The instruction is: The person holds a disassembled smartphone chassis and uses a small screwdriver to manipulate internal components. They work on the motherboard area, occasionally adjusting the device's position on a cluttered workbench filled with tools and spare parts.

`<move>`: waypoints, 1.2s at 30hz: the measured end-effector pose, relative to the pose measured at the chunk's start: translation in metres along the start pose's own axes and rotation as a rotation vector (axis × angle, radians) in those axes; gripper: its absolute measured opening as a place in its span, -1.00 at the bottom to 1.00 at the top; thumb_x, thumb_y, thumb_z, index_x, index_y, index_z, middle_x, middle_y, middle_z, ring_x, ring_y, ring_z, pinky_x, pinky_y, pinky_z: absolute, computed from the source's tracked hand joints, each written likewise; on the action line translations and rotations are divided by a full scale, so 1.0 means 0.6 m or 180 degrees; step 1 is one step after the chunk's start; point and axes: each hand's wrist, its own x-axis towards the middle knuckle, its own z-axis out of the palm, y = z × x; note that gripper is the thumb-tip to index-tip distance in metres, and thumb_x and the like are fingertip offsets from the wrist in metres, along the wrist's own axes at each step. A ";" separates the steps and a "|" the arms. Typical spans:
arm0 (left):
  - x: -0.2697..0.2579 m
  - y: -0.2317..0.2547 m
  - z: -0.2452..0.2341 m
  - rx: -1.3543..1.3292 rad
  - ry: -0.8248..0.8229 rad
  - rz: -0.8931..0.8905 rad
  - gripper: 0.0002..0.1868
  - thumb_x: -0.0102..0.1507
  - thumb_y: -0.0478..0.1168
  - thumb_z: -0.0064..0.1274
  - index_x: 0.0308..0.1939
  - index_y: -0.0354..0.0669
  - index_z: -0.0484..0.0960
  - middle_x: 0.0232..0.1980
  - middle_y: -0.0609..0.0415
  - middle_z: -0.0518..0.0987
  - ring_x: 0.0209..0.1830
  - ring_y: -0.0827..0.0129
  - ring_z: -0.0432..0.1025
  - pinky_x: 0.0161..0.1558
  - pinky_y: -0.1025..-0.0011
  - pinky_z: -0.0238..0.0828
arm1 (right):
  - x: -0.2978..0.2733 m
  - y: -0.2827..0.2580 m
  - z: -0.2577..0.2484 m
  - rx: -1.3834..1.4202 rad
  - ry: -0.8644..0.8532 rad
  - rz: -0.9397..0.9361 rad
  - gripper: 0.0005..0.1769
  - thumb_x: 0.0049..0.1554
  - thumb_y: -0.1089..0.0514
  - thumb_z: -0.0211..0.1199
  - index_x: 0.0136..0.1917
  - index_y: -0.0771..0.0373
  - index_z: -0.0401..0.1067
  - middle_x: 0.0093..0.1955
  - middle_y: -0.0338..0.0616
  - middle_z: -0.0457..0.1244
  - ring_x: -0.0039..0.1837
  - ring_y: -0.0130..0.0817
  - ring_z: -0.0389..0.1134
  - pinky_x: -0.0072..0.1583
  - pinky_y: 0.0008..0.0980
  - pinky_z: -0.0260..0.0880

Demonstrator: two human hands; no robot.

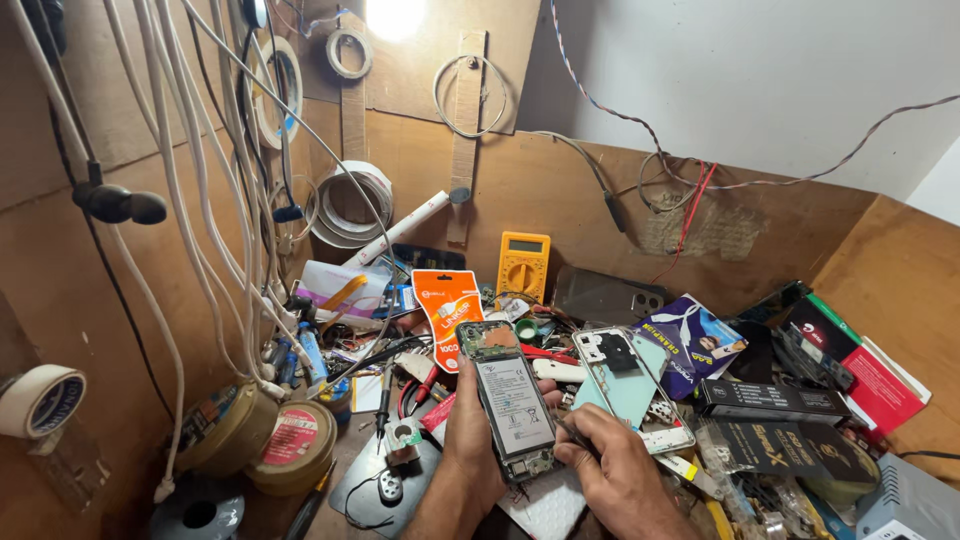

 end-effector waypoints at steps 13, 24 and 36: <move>-0.008 0.004 0.006 -0.0022 0.0036 0.0019 0.07 0.28 0.54 -0.68 0.15 -0.41 0.49 -0.04 -0.25 0.62 -0.12 0.07 0.57 -0.08 0.12 0.62 | -0.012 0.008 -0.004 0.0173 0.0055 0.0332 -0.88 0.14 0.21 0.24 -0.13 0.34 0.40 -0.20 -0.08 0.26 -0.10 -0.33 0.34 0.03 -0.31 0.36; -0.011 0.008 0.011 -0.0306 -0.0091 0.0175 0.01 0.31 0.48 -0.73 0.14 -0.38 0.47 -0.03 -0.25 0.62 -0.09 0.06 0.56 -0.09 0.06 0.62 | -0.014 0.015 -0.015 0.0133 -0.0243 0.0520 -0.89 0.15 0.23 0.24 -0.13 0.31 0.37 -0.21 -0.11 0.21 -0.12 -0.35 0.27 0.02 -0.29 0.33; -0.012 0.006 0.008 -0.0237 -0.0208 0.0177 0.03 0.30 0.51 -0.75 0.10 -0.36 0.47 -0.05 -0.25 0.61 -0.17 0.01 0.54 -0.15 0.06 0.61 | -0.017 0.004 -0.010 0.0490 0.0079 0.0183 -0.83 0.14 0.17 0.28 -0.10 0.35 0.52 -0.17 -0.17 0.33 -0.02 -0.49 0.37 0.09 -0.41 0.41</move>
